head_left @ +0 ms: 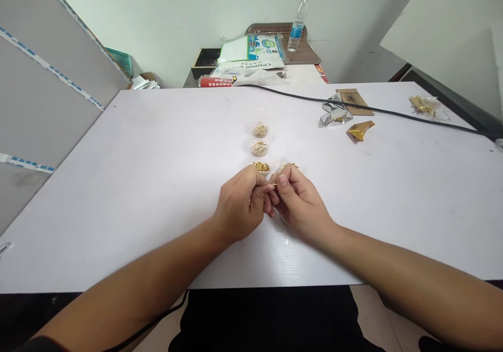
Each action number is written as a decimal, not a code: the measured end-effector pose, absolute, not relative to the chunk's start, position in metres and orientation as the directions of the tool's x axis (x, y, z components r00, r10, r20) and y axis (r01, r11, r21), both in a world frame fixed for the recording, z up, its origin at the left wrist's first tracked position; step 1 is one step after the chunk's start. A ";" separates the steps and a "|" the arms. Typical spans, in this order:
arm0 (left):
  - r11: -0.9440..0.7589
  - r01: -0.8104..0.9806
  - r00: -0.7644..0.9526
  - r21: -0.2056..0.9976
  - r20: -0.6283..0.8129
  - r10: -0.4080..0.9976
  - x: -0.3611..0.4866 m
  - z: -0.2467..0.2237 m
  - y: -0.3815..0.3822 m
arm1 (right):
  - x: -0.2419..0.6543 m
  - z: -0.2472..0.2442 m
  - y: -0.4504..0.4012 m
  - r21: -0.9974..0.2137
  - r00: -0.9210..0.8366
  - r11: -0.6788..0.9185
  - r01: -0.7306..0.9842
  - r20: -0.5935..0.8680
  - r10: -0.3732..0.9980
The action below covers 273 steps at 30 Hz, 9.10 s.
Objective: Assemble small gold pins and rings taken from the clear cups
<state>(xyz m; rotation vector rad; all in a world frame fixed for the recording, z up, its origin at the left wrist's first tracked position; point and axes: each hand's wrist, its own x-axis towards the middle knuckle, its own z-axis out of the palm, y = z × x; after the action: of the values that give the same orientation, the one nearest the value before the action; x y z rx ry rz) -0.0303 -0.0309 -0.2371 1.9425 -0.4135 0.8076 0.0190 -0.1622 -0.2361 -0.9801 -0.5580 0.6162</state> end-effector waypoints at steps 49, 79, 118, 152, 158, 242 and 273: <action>-0.228 -0.493 0.860 0.839 0.510 0.019 -0.028 -0.236 -0.023 | 0.025 -0.238 -0.164 -0.851 0.609 0.377 -0.367 0.087 0.789; -0.150 -0.430 0.901 0.890 0.433 -0.017 -0.030 -0.232 -0.022 | 0.028 -0.237 -0.165 -0.764 0.530 0.405 -0.502 0.098 0.842; -0.154 -0.384 0.921 0.910 0.390 0.007 -0.032 -0.229 -0.023 | 0.022 -0.238 -0.165 -0.720 0.532 0.393 -0.573 0.038 0.846; -0.362 -0.375 0.901 0.853 0.427 0.071 -0.035 -0.234 -0.025 | 0.022 -0.238 -0.163 -0.741 0.556 0.371 -0.560 -0.004 0.831; -0.385 -0.362 0.901 0.849 0.424 0.089 -0.035 -0.237 -0.025 | 0.022 -0.239 -0.163 -0.742 0.554 0.364 -0.564 -0.014 0.832; -0.615 -0.596 0.738 0.517 0.654 -0.166 -0.028 -0.227 -0.009 | 0.045 -0.228 -0.186 -0.984 0.582 0.175 -0.043 0.118 0.805; -0.235 -0.500 0.861 0.834 0.450 -0.237 -0.033 -0.215 -0.013 | 0.051 -0.239 -0.187 -0.943 0.420 0.283 -0.174 0.189 0.888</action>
<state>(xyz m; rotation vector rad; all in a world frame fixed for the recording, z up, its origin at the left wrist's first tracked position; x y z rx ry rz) -0.0331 -0.0127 -0.2151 1.8233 -0.5565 0.2698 0.0512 -0.1868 -0.2392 -1.0341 -0.8542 0.8403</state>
